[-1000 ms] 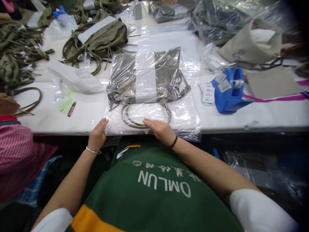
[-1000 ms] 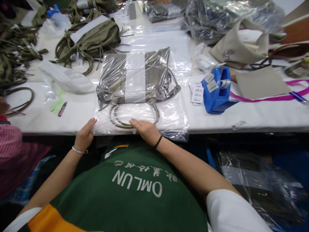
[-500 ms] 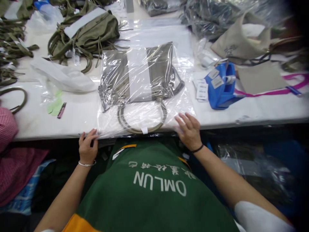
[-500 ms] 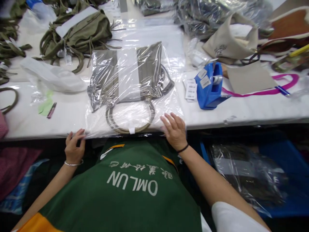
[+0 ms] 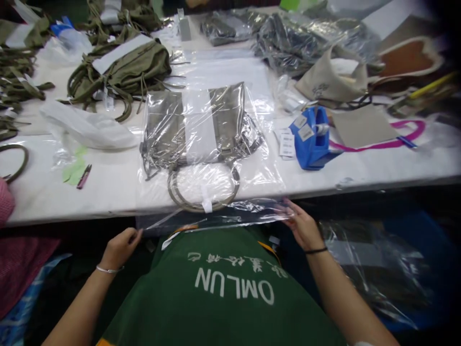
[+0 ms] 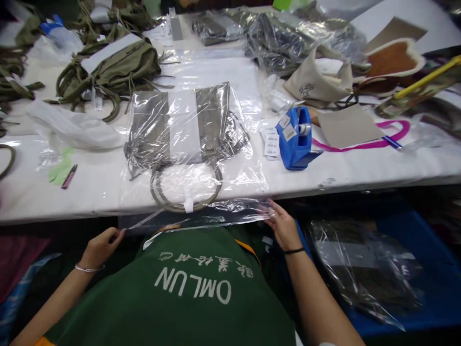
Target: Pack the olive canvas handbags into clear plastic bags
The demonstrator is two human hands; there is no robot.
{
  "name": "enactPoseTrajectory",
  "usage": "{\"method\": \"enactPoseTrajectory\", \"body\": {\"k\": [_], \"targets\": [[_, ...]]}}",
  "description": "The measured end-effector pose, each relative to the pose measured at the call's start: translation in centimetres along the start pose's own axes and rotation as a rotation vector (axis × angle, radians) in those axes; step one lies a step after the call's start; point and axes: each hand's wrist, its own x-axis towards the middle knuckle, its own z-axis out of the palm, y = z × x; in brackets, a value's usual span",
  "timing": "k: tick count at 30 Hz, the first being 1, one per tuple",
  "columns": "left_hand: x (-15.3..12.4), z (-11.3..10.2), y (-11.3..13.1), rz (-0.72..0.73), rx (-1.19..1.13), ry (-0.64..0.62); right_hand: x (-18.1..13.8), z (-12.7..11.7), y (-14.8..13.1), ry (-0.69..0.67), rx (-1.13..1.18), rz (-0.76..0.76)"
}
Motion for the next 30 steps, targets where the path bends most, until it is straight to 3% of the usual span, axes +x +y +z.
{"method": "enactPoseTrajectory", "body": {"k": [2,4,6,8,10,12,14,17,20,24,27,29,30], "targets": [[0.8,-2.4,0.4,0.014,-0.086,-0.015,-0.3,-0.9,-0.7,-0.149,0.073,0.024],[3.2,-5.0,2.2,-0.027,-0.186,0.090,-0.4,-1.6,-1.6,-0.246,0.152,0.027],[7.0,-6.9,5.9,0.028,-0.294,0.166,-0.1,-1.7,-2.3,-0.266,0.208,0.065],[11.6,-7.0,10.9,0.259,-0.355,0.151,0.5,-1.2,-2.6,-0.200,0.135,0.105],[15.7,-5.1,16.4,0.500,-0.381,0.036,0.9,-0.4,-2.9,-0.111,-0.037,0.100],[18.4,-1.9,21.3,0.675,-0.333,-0.109,0.8,0.0,-3.7,-0.039,-0.190,0.015],[19.4,1.7,24.8,0.773,-0.230,-0.235,0.2,0.2,-5.4,0.014,-0.305,-0.128],[18.4,6.1,27.4,0.804,-0.089,-0.325,-0.4,2.2,-9.3,0.029,-0.412,-0.407],[16.1,8.1,27.6,0.796,-0.051,-0.297,1.3,8.7,-12.6,-0.085,-0.349,-0.655],[13.6,7.7,25.4,0.843,-0.029,-0.334,6.3,21.6,-13.1,-0.066,-0.264,-0.787],[11.4,5.5,21.0,0.888,-0.095,-0.329,8.1,28.5,-11.5,-0.083,-0.523,-0.793],[9.2,3.1,16.9,0.803,-0.188,-0.183,7.7,30.6,-10.3,-0.113,-0.680,-0.823],[8.1,1.9,14.8,0.684,-0.218,-0.055,7.2,31.1,-9.7,-0.124,-0.727,-0.838]]}}
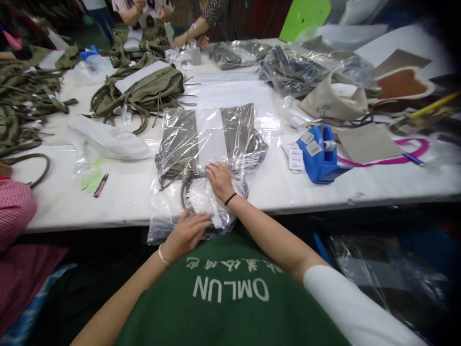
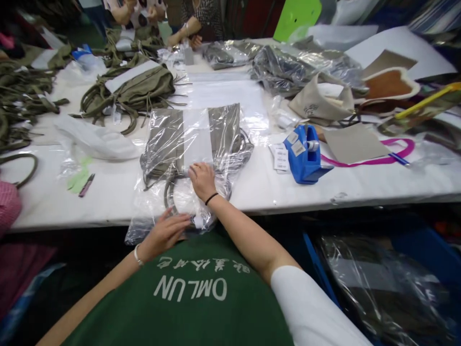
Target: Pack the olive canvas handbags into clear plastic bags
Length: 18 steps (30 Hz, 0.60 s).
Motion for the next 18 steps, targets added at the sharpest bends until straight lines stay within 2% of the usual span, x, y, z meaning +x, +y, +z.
{"method": "enactPoseTrajectory", "body": {"k": [2,3,4,6,8,9,11,13,14,16,18], "targets": [[-4.2,-2.5,-1.3,-0.323,0.105,0.288,-1.2,0.7,-0.8,-0.030,-0.038,-0.007],[-5.9,-3.4,-1.9,-0.500,0.166,0.391,-1.7,0.9,-1.2,-0.045,-0.049,0.004],[-7.3,-4.0,-2.4,-0.662,0.198,0.442,-2.1,1.2,-1.7,-0.059,-0.059,0.019],[-9.1,-4.4,-2.9,-0.924,0.118,0.397,-2.5,1.8,-2.6,-0.086,-0.078,0.043],[-9.8,-4.3,-2.4,-1.081,-0.083,0.324,-2.6,2.6,-3.3,-0.102,-0.097,0.040],[-9.8,-4.3,-1.8,-1.119,-0.170,0.327,-2.7,3.1,-3.6,-0.100,-0.102,0.029],[-9.1,-5.1,-0.1,-1.125,-0.245,0.424,-2.8,3.8,-4.1,-0.093,-0.109,-0.002],[-7.4,-6.9,1.7,-1.060,-0.244,0.526,-2.9,4.3,-4.3,-0.100,-0.110,-0.023],[-6.1,-8.0,2.3,-1.004,-0.246,0.538,-2.9,4.3,-4.2,-0.113,-0.104,-0.029],[-2.6,-10.1,2.8,-0.852,-0.259,0.461,-2.8,3.9,-3.9,-0.148,-0.057,-0.032],[1.8,-11.5,2.1,-0.693,-0.273,0.296,-2.6,2.8,-3.3,-0.198,0.069,-0.020]]}}
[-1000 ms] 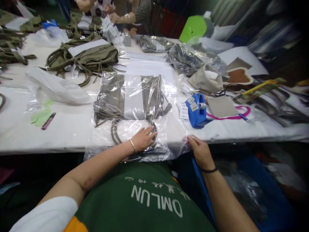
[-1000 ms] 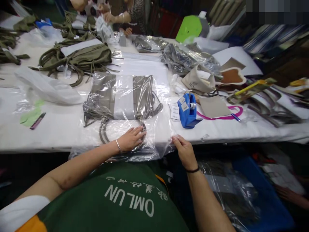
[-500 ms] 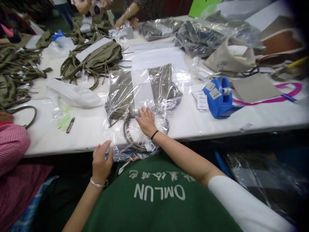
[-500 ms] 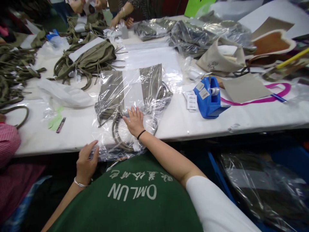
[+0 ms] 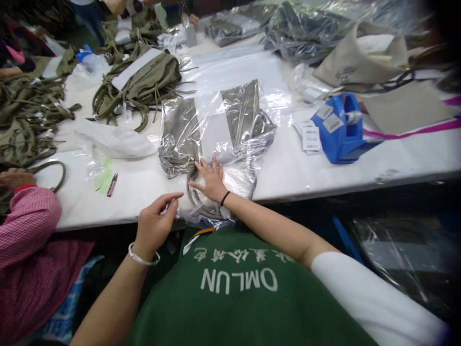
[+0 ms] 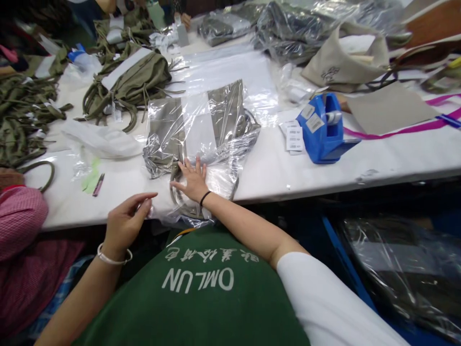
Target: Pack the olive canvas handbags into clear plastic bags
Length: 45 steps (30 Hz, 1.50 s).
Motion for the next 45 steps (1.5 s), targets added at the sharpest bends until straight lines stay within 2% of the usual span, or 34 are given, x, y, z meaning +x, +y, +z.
{"method": "enactPoseTrajectory", "body": {"k": [2,5,7,9,11,14,18,21,23,26,30,34,36,38,40,43,45], "targets": [[4.7,1.3,1.8,0.085,0.055,-0.167,-0.3,-1.5,0.8,-0.051,0.184,-0.015],[11.2,4.6,3.3,0.085,0.181,-0.351,-1.0,-3.2,1.6,-0.088,0.396,-0.101],[14.5,6.8,3.8,0.046,0.256,-0.478,-1.4,-3.3,1.8,-0.057,0.471,-0.106],[17.0,8.5,4.1,0.010,0.280,-0.583,-1.6,-2.8,1.8,0.014,0.572,-0.018],[18.8,10.0,4.4,0.016,0.269,-0.573,-1.4,-2.0,1.7,0.075,0.731,0.082],[20.7,12.2,4.6,0.139,0.324,-0.460,-1.1,-1.4,1.6,0.075,0.931,0.132],[22.1,14.8,4.1,0.300,0.565,-0.595,-1.4,-1.9,1.7,0.060,0.969,0.157],[22.7,14.4,2.6,0.349,0.553,-0.633,-1.9,-2.7,1.9,0.055,0.978,0.172],[22.8,13.2,1.3,0.329,0.390,-0.672,-1.7,-3.0,2.1,0.057,1.034,0.241],[22.4,11.7,-0.6,0.284,0.130,-0.719,-0.4,-3.2,2.2,0.034,1.214,0.428],[21.1,11.5,-2.0,0.188,-0.041,-0.696,1.6,-3.5,2.1,0.023,1.360,0.604],[20.3,12.1,-2.3,0.126,-0.163,-0.785,2.2,-3.8,2.0,0.000,1.361,0.649],[20.3,12.4,-2.1,0.080,-0.135,-0.742,2.1,-4.0,2.1,-0.014,1.350,0.638],[20.5,12.7,-1.9,-0.013,-0.099,-0.634,1.4,-4.3,2.2,-0.043,1.290,0.613],[20.6,13.0,-1.7,-0.119,-0.109,-0.566,0.1,-4.8,2.1,-0.155,1.118,0.573],[20.7,13.5,-1.4,-0.210,-0.152,-0.546,-3.1,-6.4,1.7,-0.459,0.717,0.486],[20.7,13.6,-1.2,-0.237,-0.170,-0.535,-5.2,-8.2,1.5,-0.622,0.591,0.465]]}}
